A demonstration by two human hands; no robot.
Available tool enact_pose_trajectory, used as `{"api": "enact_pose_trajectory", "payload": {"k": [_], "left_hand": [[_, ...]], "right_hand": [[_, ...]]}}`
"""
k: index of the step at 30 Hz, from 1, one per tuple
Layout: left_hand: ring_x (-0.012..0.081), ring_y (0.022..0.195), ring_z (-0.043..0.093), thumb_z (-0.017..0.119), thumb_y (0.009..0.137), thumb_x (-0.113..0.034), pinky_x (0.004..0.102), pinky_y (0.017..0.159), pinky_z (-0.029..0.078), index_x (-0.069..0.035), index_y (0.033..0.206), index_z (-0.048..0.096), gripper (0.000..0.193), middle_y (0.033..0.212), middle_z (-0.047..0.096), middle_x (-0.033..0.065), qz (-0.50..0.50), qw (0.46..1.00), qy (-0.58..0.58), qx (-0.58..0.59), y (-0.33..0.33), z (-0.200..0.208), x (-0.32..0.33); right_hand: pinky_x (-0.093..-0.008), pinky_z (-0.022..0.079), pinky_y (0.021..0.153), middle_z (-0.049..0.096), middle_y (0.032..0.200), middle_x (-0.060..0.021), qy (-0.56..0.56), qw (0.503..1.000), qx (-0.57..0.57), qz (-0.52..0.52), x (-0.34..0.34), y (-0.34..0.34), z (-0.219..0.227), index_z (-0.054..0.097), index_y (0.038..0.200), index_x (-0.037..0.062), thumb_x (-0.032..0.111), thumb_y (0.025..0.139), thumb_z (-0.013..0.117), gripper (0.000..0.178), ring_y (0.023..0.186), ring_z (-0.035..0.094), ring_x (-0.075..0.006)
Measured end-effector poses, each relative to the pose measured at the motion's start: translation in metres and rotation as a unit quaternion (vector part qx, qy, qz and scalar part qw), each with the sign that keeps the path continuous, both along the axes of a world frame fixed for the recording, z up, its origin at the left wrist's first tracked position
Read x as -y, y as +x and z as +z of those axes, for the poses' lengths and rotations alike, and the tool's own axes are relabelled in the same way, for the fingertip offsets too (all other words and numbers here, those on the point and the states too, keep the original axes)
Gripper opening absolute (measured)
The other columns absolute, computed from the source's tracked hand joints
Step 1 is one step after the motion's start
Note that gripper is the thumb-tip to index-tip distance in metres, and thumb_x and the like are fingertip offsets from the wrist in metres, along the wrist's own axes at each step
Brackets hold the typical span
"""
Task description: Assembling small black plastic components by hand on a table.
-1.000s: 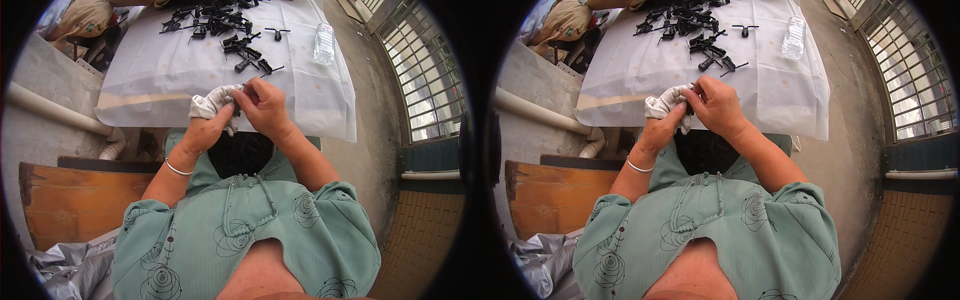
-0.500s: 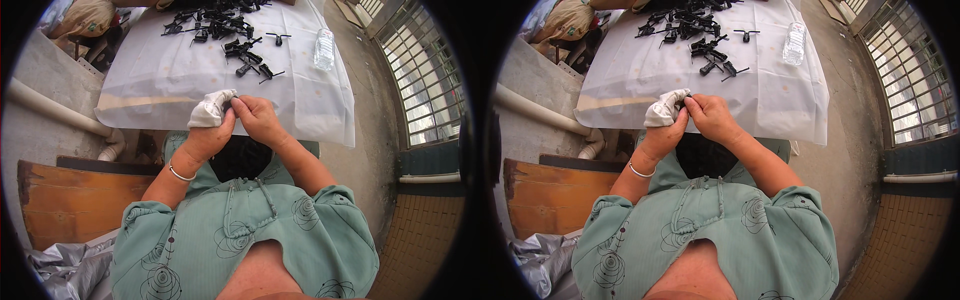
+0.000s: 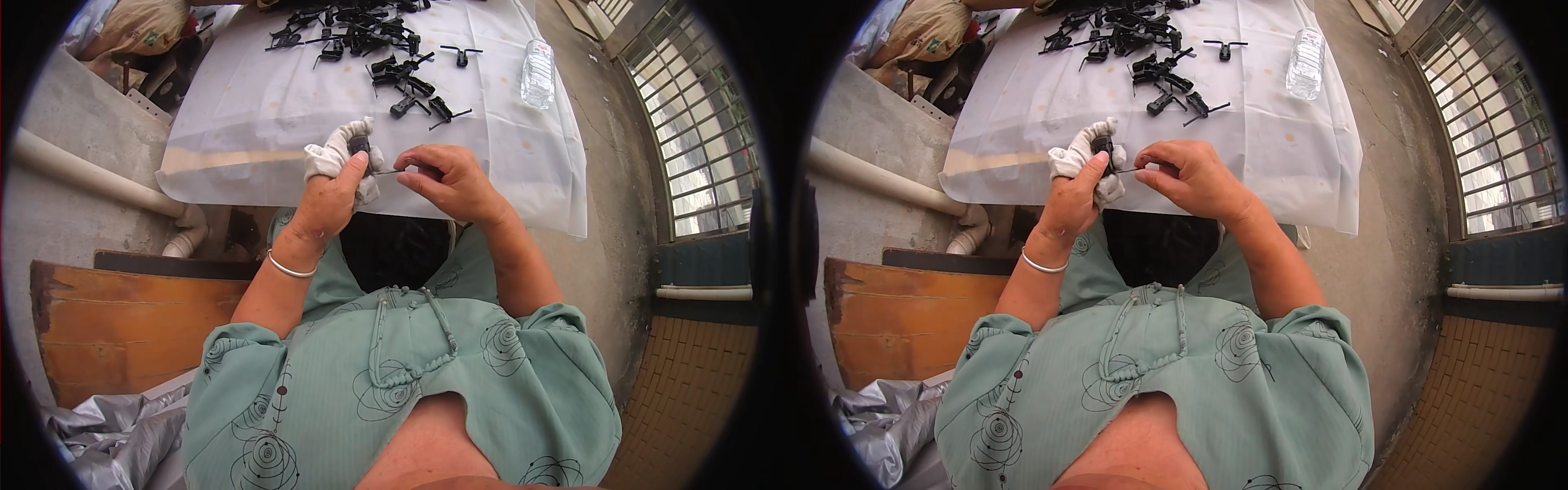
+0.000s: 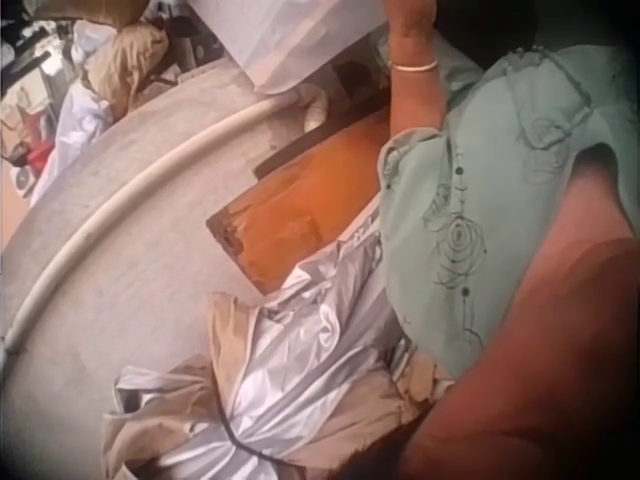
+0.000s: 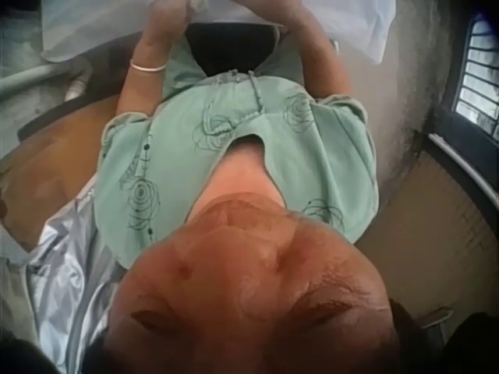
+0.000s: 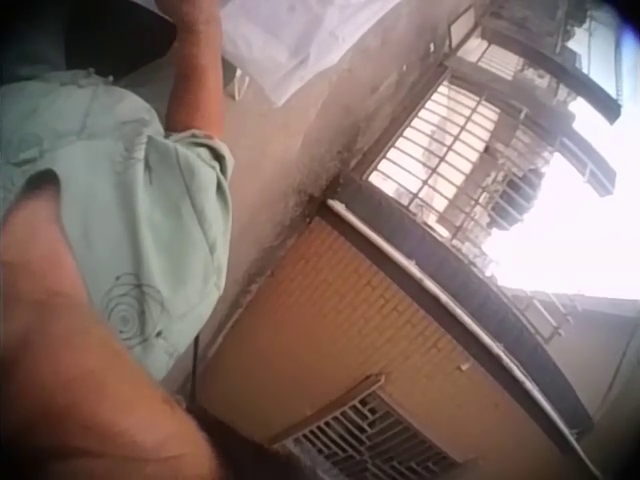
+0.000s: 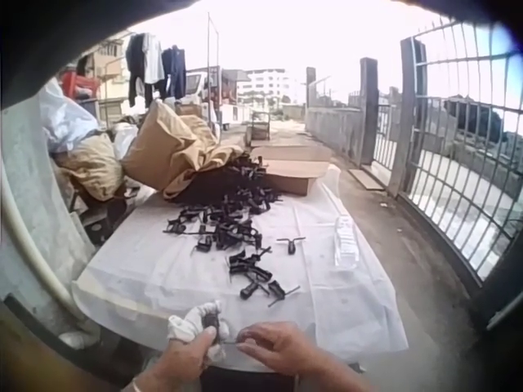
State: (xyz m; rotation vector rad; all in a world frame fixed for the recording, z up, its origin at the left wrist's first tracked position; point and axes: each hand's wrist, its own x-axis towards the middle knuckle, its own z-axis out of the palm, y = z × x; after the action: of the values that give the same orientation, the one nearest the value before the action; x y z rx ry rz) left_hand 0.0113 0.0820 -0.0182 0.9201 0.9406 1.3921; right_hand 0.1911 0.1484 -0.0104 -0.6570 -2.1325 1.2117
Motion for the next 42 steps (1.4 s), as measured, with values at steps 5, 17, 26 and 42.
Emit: {"api": "enact_pose_trajectory", "payload": {"k": [5, 17, 26, 42], "left_hand": [[0.0045, 0.056, 0.042, 0.04, 0.087, -0.007, 0.0183, 0.049, 0.037, -0.005, 0.126, 0.039, 0.039, 0.086, 0.053, 0.0035, -0.067, 0.997, -0.019, -0.027, 0.005, -0.002, 0.001], [0.0055, 0.054, 0.037, 0.037, 0.083, -0.004, 0.0193, 0.047, 0.034, -0.004, 0.122, 0.039, 0.039, 0.083, 0.048, 0.0042, -0.106, 0.988, -0.01, 0.115, 0.007, 0.001, 0.006], [0.0035, 0.06, 0.037, 0.041, 0.084, -0.006, 0.0175, 0.052, 0.035, -0.002, 0.112, 0.044, 0.029, 0.076, 0.045, -0.0014, -0.065, 0.979, 0.049, -0.186, 0.017, 0.01, 0.012], [0.0306, 0.082, 0.053, 0.046, 0.078, -0.006, 0.0357, 0.076, 0.043, 0.002, 0.1, 0.051, 0.024, 0.085, 0.056, 0.0176, -0.011, 0.897, 0.089, -0.432, 0.016, 0.003, 0.007]], "right_hand": [[-0.0257, 0.041, 0.05, 0.058, 0.068, -0.0075, 0.231, 0.965, -0.119, -0.02, -0.005, -0.007, -0.012, 0.063, 0.085, 0.0033, 0.001, 0.074, 0.066, 0.012, 0.055, 0.052, -0.0162], [-0.0241, 0.038, 0.05, 0.056, 0.066, -0.0024, 0.133, 0.985, -0.11, -0.02, 0.01, 0.007, -0.014, 0.062, 0.081, 0.0019, 0.005, 0.078, 0.065, 0.006, 0.058, 0.048, -0.0072], [-0.025, 0.039, 0.052, 0.053, 0.062, -0.0044, -0.038, 0.992, -0.099, -0.07, 0.016, -0.012, -0.017, 0.056, 0.075, -0.0001, 0.014, 0.085, 0.06, 0.018, 0.055, 0.043, -0.0093], [-0.0354, 0.038, 0.051, 0.051, 0.058, -0.0171, -0.049, 0.998, -0.037, -0.028, 0.012, -0.013, -0.02, 0.055, 0.074, -0.0008, 0.02, 0.089, 0.051, 0.026, 0.049, 0.039, -0.0276]]}}
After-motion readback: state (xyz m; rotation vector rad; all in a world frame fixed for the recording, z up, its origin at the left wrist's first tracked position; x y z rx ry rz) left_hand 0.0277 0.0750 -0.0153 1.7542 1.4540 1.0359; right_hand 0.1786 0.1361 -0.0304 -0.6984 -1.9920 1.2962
